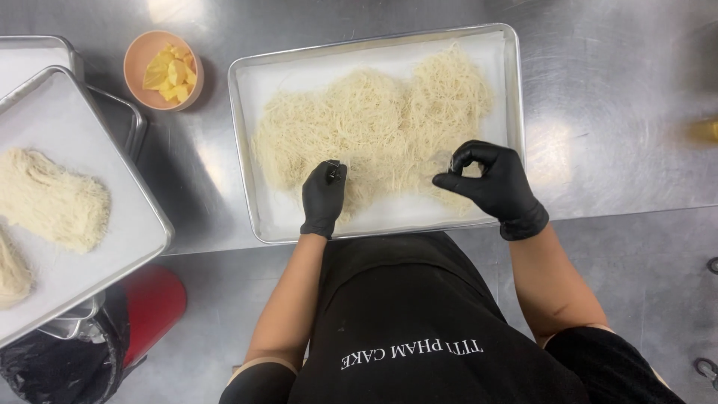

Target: Manually separating and fluffing shredded phyllo (kataifi) dough on a metal baking tray.

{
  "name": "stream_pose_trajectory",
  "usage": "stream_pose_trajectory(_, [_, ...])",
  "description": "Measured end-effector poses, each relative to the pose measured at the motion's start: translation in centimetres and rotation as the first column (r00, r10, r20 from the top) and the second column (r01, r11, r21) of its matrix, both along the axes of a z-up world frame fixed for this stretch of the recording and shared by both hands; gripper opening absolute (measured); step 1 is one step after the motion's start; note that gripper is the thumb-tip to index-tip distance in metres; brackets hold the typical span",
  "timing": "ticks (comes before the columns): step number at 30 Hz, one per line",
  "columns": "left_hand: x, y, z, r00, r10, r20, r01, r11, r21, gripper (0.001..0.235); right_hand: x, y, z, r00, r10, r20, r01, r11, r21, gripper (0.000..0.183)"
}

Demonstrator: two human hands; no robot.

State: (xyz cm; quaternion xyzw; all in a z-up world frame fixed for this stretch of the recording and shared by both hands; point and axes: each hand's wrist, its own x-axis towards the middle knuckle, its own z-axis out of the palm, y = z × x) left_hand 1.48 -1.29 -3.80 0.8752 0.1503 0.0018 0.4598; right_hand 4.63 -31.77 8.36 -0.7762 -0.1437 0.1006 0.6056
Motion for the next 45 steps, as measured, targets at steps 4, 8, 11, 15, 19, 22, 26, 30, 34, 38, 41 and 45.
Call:
stream_pose_trajectory(4, [-0.4, 0.7, 1.1, 0.999, -0.036, -0.019, 0.032, 0.984, -0.177, 0.021, 1.6, -0.1, -2.8, 0.933, -0.159, -0.321, -0.013, 0.880, -0.474, 0.026])
stream_pose_trajectory(8, [-0.2, 0.1, 4.4, 0.971, -0.227, -0.073, 0.195, 0.932, -0.307, 0.019, 1.9, -1.0, -10.0, 0.905, -0.037, 0.424, 0.355, 0.616, -0.703, 0.048])
stream_pose_trajectory(11, [1.1, -1.2, 7.6, 0.910, -0.408, -0.071, 0.372, 0.881, -0.291, 0.020, 2.2, -1.6, -12.5, 0.877, -0.005, 0.481, 0.419, 0.501, -0.758, 0.061])
stream_pose_trajectory(15, [3.3, -2.4, 3.6, 0.918, -0.396, 0.029, 0.393, 0.917, 0.070, 0.037, 2.0, -2.1, -8.3, 0.985, -0.174, -0.003, 0.129, 0.738, -0.663, 0.043])
stream_pose_trajectory(19, [7.6, -3.2, -1.0, 0.917, -0.400, -0.008, 0.347, 0.786, 0.511, 0.079, 2.1, -3.2, -1.2, 0.985, -0.146, 0.095, 0.175, 0.808, -0.563, 0.039])
stream_pose_trajectory(22, [11.0, -3.7, -1.9, 0.916, -0.399, 0.048, 0.265, 0.689, 0.675, 0.099, 2.1, -3.7, 2.3, 0.988, -0.137, 0.078, 0.157, 0.850, -0.503, 0.033])
stream_pose_trajectory(26, [14.3, -3.3, -3.8, 0.901, -0.419, -0.110, 0.385, 0.658, 0.647, 0.091, 1.2, -4.6, 3.7, 0.981, -0.194, 0.010, 0.178, 0.876, -0.449, 0.030])
stream_pose_trajectory(30, [16.2, -1.9, -3.7, 0.882, -0.450, -0.142, 0.435, 0.657, 0.616, 0.055, -0.1, -6.2, 4.5, 0.969, -0.242, 0.054, 0.245, 0.907, -0.342, 0.027])
stream_pose_trajectory(34, [17.6, 0.0, -1.9, 0.896, -0.443, 0.018, 0.335, 0.705, 0.625, 0.049, -2.2, -7.9, 5.8, 0.950, -0.311, -0.020, 0.295, 0.920, -0.258, 0.028])
stream_pose_trajectory(38, [17.6, 0.7, -2.2, 0.898, -0.435, 0.068, 0.281, 0.685, 0.672, 0.051, -3.3, -8.7, 7.1, 0.913, -0.394, -0.107, 0.407, 0.899, 0.163, 0.025])
stream_pose_trajectory(41, [15.7, -2.2, -0.8, 0.866, -0.474, 0.159, 0.205, 0.627, 0.752, 0.056, -1.8, -8.6, 6.6, 0.881, -0.419, -0.221, 0.441, 0.896, 0.059, 0.029])
stream_pose_trajectory(45, [11.2, -8.7, 0.2, 0.750, -0.635, 0.186, 0.487, 0.720, 0.495, 0.039, 0.2, -7.8, 0.9, 0.853, -0.429, -0.297, 0.238, 0.827, -0.510, 0.057])
